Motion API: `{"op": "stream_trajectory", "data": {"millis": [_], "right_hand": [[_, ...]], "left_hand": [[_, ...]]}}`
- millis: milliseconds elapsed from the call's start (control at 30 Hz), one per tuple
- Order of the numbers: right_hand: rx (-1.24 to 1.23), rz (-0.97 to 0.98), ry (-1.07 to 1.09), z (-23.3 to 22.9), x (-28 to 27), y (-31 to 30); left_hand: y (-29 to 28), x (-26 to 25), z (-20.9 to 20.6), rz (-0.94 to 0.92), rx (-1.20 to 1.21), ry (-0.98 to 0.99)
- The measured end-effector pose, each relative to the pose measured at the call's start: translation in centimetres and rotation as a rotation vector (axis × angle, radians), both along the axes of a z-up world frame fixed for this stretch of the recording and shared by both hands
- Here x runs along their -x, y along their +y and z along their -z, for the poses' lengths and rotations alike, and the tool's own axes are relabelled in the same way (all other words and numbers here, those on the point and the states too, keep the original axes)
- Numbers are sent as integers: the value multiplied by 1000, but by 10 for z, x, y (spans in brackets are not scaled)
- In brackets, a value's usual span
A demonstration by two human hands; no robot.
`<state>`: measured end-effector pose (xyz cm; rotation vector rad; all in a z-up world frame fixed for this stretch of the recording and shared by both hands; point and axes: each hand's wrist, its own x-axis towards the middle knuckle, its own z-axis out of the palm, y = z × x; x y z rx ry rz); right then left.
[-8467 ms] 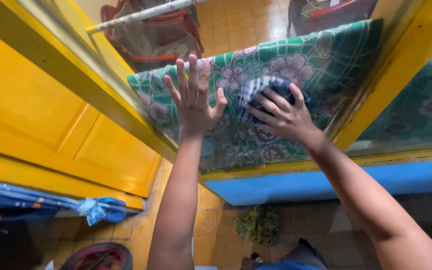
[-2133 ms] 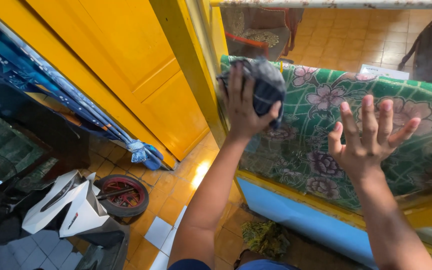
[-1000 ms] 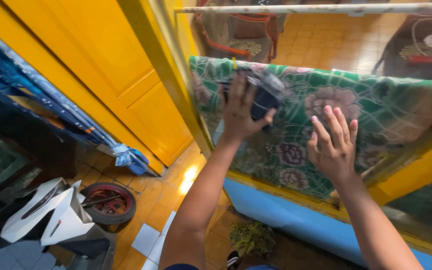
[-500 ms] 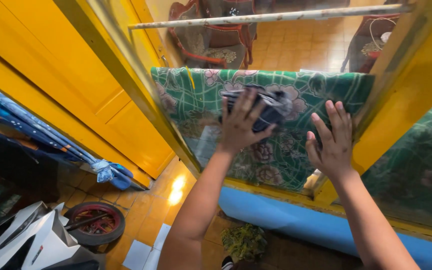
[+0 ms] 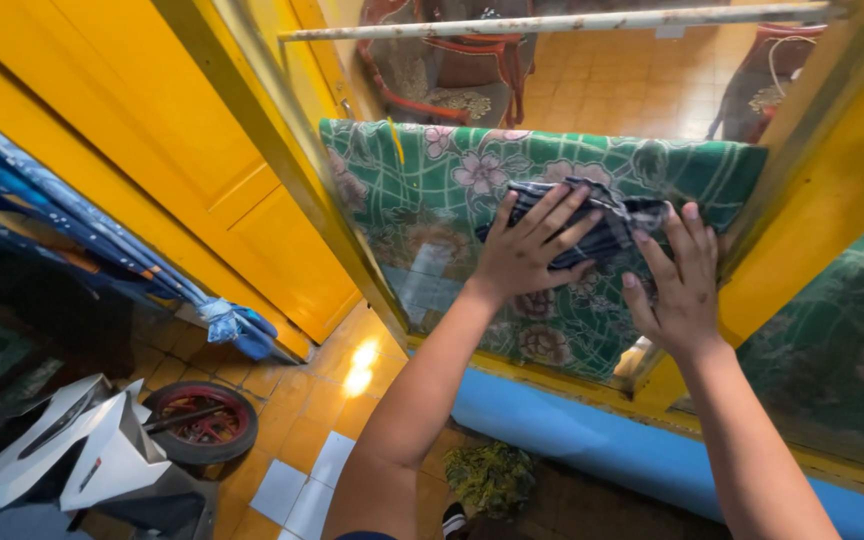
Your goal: Cleaning a glass window or pane with a cloth.
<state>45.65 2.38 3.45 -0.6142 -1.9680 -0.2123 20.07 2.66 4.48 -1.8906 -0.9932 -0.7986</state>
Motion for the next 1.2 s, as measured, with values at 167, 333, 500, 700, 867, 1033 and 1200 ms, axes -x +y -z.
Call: {"op": "stream_trajectory", "data": {"millis": [167,333,500,700,867,1033,1200], "right_hand": [[26,16,-19,0,0,-3],[41,101,-95,2,7,-4],[38,155,-35,6,16,-3],[10,176,-27,-4,34,-2],[-5,97,-59,-22,68,-1],[-97,-7,-58,-40,115,1],[-118,-70,-74,-49,156,7]], "left_hand": [[1,44,-9,-7,-12,-299],[-8,43,-25,-51,-94,-632],[-3,48,17,22,-41,-399],[0,104,19,2,-15,-275],[-4,129,-17,-59,-123,-634],[-5,121,-11,-39,-149,-699],[-8,146,-4,-9,-13,-339]]}}
